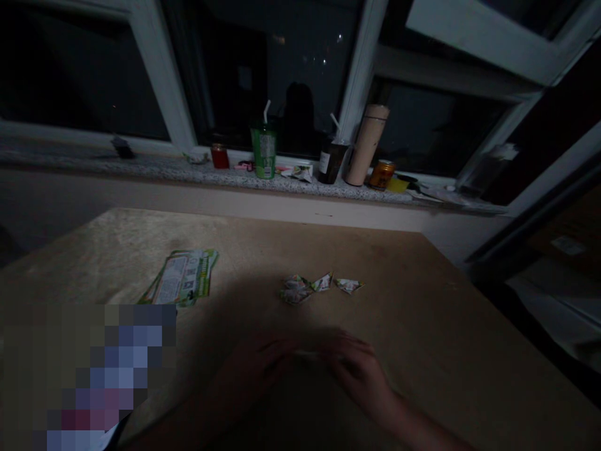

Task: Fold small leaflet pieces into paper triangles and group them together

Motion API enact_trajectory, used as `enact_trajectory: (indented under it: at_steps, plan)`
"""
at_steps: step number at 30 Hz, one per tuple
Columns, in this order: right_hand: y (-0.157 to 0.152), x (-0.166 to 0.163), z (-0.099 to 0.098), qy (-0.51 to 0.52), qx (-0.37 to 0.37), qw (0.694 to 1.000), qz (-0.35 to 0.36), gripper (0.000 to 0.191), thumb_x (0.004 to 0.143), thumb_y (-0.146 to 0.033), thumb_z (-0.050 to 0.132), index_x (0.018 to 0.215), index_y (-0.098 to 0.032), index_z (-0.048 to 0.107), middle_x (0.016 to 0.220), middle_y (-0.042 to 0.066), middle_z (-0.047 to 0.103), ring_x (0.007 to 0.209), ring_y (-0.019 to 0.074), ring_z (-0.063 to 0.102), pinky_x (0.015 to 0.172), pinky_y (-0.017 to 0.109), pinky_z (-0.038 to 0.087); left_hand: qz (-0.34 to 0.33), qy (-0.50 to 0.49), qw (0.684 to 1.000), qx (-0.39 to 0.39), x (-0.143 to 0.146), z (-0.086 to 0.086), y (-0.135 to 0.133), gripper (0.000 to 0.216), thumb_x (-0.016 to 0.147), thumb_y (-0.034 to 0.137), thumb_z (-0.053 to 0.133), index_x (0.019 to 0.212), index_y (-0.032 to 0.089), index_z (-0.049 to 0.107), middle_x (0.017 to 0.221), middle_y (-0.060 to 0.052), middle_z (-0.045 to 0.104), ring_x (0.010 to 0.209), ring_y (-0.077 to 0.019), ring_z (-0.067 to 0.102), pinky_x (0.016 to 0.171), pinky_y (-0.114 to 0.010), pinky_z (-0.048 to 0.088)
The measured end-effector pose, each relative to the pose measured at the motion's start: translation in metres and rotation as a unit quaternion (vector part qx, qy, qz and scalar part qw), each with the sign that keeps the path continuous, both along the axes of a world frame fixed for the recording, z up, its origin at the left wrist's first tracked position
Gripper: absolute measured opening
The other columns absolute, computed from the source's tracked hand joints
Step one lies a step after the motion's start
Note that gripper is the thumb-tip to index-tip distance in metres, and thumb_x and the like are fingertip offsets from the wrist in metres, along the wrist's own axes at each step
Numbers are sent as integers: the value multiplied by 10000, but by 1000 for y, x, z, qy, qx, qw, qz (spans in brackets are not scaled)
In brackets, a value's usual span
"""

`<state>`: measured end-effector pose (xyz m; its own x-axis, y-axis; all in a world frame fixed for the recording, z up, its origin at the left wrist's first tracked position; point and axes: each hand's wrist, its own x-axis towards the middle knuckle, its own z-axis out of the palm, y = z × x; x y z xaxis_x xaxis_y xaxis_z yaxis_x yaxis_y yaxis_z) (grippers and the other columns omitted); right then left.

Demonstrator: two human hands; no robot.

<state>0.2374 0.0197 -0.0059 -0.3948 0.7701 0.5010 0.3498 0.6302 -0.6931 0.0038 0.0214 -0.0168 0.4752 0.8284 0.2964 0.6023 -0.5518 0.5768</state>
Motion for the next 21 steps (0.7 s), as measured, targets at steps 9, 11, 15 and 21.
enact_trajectory:
  at_steps: [9, 11, 15, 21]
  plan:
    - [7, 0, -11, -11, -45, 998, -52, 130, 886, -233, 576, 822, -200, 683, 682, 24, 646, 692, 184, 578, 673, 295, 415, 109, -132, 985, -29, 4, -2, 3, 359, 860, 193, 479, 1214, 248, 506, 1216, -55, 574, 854, -187, 652, 758, -327, 559]
    - [8, -1, -14, -26, -59, 996, -62, 111, 879, -225, 577, 853, -197, 681, 675, 21, 621, 700, 188, 563, 677, 297, 405, 107, -146, 983, -37, 5, -1, 5, 354, 870, 200, 479, 1221, 244, 481, 1252, -63, 541, 827, -176, 653, 733, -319, 567]
    - [7, -2, -16, -47, -89, 993, -62, 207, 855, -171, 576, 1038, -215, 663, 706, 13, 608, 768, 200, 556, 732, 303, 394, 97, -130, 987, -23, 5, 1, 4, 307, 884, 216, 501, 1190, 244, 496, 1329, -63, 476, 1054, -227, 588, 884, -378, 514]
    - [11, -1, -18, -95, -89, 990, -62, 247, 851, -116, 600, 1047, -239, 685, 666, -21, 616, 728, 176, 564, 820, 333, 324, -19, 98, 991, 87, 6, 6, -9, 417, 897, 160, 465, 1302, 262, 467, 1416, -37, 441, 1292, -252, 391, 1079, -458, 309]
